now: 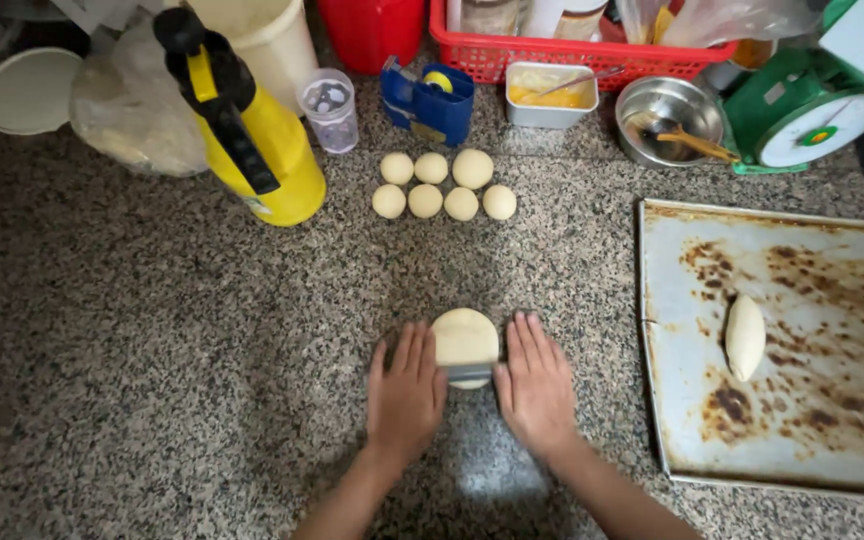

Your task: Shaping individual pieces of dough into small oblong rolls and placing them on a baking tray.

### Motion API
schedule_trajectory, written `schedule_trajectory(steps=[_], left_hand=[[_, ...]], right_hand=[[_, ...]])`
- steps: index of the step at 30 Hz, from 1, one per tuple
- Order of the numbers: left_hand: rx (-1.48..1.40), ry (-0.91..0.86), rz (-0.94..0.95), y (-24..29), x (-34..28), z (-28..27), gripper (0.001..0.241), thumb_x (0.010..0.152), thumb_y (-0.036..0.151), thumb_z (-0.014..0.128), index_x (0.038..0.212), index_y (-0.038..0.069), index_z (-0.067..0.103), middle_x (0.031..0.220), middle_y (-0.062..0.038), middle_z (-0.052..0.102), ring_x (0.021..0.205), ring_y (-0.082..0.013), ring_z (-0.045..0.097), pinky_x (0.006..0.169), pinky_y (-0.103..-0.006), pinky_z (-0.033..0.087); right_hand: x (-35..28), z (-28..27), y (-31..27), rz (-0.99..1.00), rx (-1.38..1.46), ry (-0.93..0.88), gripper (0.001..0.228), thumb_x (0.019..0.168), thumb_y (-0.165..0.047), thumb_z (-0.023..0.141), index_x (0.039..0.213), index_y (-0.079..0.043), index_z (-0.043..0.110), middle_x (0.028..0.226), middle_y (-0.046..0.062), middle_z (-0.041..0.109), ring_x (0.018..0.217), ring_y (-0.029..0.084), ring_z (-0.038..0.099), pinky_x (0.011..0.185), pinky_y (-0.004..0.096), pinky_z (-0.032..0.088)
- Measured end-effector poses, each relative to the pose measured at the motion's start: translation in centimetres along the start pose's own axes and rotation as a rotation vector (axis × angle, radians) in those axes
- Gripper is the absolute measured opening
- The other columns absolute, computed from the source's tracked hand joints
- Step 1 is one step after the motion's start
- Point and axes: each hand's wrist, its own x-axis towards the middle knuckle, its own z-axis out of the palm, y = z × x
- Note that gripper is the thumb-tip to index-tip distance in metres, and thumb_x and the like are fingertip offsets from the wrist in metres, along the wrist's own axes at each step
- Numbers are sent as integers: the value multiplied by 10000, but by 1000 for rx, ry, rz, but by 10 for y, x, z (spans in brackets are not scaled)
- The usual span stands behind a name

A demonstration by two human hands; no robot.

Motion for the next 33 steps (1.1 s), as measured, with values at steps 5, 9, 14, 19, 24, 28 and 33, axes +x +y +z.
schedule_trajectory(steps=[5, 9, 14, 19, 24, 28, 33], left_hand=[[39, -49, 200, -4, -49, -6, 587, 953, 177, 432, 1512, -2, 418, 1596, -166, 438, 1506, -304, 362, 1156, -605, 271], [3, -266, 166, -21, -24, -8, 684, 879, -68, 412, 1538, 117, 406, 1577, -75, 468, 1465, -301, 403, 1211, -540, 276], [-114, -293, -14, -23, 52, -34, 430, 1073, 388, 359, 1221, 47, 574, 1240, -92, 542, 1044, -224, 415, 875, -396, 307], [-76, 74, 47, -38, 93, -7, 443, 1051, 300, 473, 1310, -17, 643, 1331, -203, 673, 1323, -410, 567, 1143, -527, 409], [42, 15, -51, -26, 58, -5, 642, 1051, 450, 349, 1552, 56, 423, 1589, -180, 446, 1506, -392, 339, 1215, -561, 245], [76, -74, -50, -10, 8, 2, 620, 1099, 432, 169, 1544, 50, 371, 1604, -153, 408, 1548, -328, 275, 1262, -550, 142], [16, 38, 44, 9, -44, -1, 553, 999, 280, 464, 1486, 17, 450, 1619, -143, 423, 1520, -275, 347, 1097, -617, 265]], right_hand=[[-36, -18, 5, -148, 92, 76, 441, 1008, -292, 512, 1355, -21, 537, 1487, 148, 533, 1445, 289, 436, 1223, 486, 303], [-4, -42, 12, -171, 308, 78, 210, 908, -43, 677, 1113, -78, 702, 1120, 50, 711, 1059, 200, 644, 993, 358, 524], [64, -48, 15, -14, 319, -142, 143, 927, -40, 622, 996, -32, 746, 1031, 71, 722, 960, 198, 696, 872, 319, 637], [100, -40, 7, -72, 185, -12, 238, 992, -175, 570, 1051, -14, 735, 1188, 123, 693, 1194, 300, 623, 1107, 464, 488], [65, -14, 8, -37, -72, -33, 690, 1052, -491, 230, 1472, 3, 464, 1571, 180, 462, 1544, 372, 297, 1266, 518, 188], [21, -13, -1, -100, -2, 123, 581, 1042, -370, 349, 1346, 55, 601, 1466, 230, 584, 1486, 363, 445, 1211, 511, 357], [-29, 0, 9, -91, -6, -73, 636, 1069, -391, 258, 1557, 13, 309, 1673, 158, 298, 1590, 283, 188, 1270, 496, 147]])
